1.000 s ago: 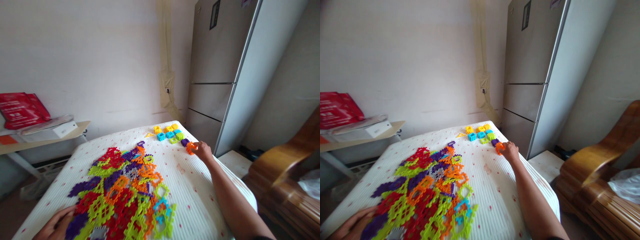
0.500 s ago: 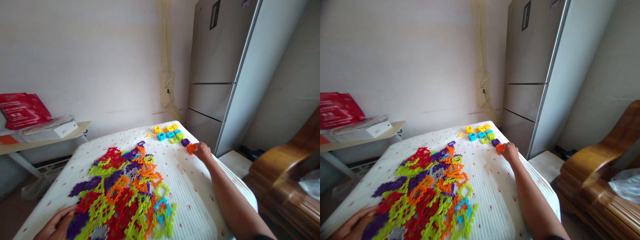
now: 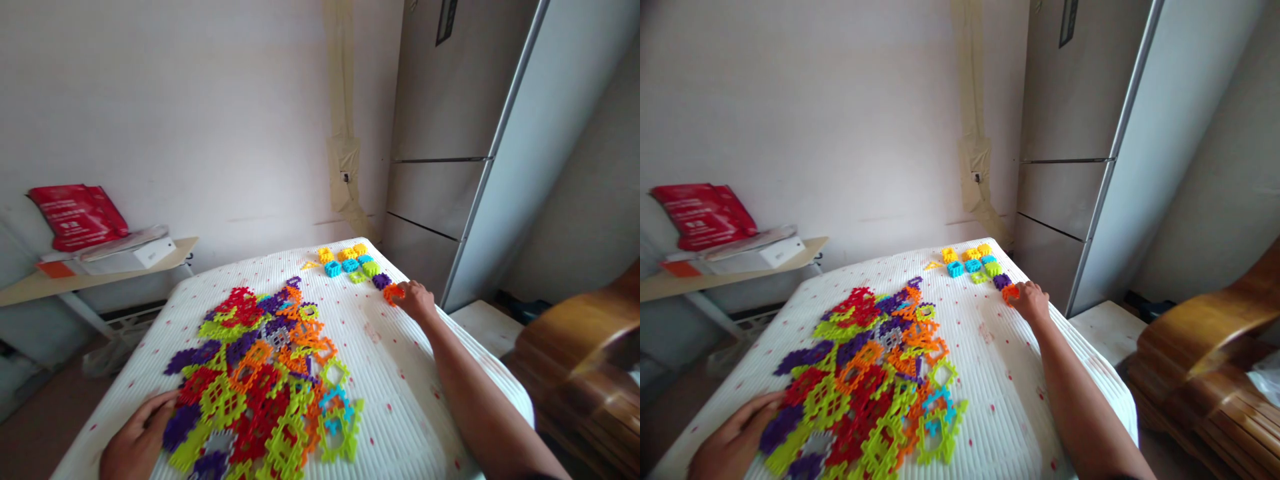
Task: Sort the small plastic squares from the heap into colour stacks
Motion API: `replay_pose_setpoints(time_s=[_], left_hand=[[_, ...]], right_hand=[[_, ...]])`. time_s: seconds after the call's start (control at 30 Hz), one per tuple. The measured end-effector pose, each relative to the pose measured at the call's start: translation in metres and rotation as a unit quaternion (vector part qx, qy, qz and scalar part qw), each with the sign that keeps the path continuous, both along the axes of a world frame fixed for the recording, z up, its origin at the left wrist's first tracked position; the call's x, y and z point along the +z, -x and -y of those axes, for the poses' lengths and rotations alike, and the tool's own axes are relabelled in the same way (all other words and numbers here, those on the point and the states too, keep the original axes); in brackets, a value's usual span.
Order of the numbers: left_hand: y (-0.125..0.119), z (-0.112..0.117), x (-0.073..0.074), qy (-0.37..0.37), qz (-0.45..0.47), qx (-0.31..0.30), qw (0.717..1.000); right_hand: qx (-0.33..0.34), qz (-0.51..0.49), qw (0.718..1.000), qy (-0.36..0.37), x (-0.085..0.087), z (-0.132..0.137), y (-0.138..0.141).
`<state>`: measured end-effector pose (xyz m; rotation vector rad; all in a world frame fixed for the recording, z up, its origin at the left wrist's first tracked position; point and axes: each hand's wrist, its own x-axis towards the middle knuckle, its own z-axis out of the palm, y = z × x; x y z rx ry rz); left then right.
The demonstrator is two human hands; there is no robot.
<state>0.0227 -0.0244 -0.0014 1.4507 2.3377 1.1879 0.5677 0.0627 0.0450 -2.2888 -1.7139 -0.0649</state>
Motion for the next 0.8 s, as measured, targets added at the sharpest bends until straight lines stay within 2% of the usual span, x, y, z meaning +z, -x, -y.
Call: replay_pose_setpoints(time_s=[0.1, 0.23, 0.37, 0.43, 0.5, 0.67, 0.8], left_hand=[[-0.003, 0.002, 0.004, 0.033, 0.058, -0.016, 0.998], [-0.004, 0.002, 0.004, 0.031, 0.066, -0.017, 0.997], [-0.006, 0.003, 0.006, 0.031, 0.063, -0.005, 0.998], [-0.007, 0.004, 0.006, 0.029, 0.061, -0.007, 0.998], [-0.006, 0.003, 0.004, 0.022, 0.06, -0.012, 0.998], [-0.002, 0.003, -0.002, 0.009, 0.058, -0.025, 0.998], [-0.002, 0.004, -0.003, 0.022, 0.054, -0.02, 0.998]], right_hand=[[-0.001, 0.005, 1.0, -0.004, -0.002, 0.0, 0.0], [0.005, 0.013, 1.0, -0.024, -0.002, 0.001, 0.0], [0.034, 0.025, 0.992, -0.12, 0.0, 0.002, 0.003], [0.073, 0.027, 0.983, -0.166, 0.001, 0.001, 0.009], [0.129, 0.021, 0.975, -0.181, 0.0, 0.0, 0.02], [0.274, 0.011, 0.95, -0.15, -0.008, 0.001, 0.059], [0.354, 0.02, 0.928, -0.114, -0.015, 0.006, 0.086]])
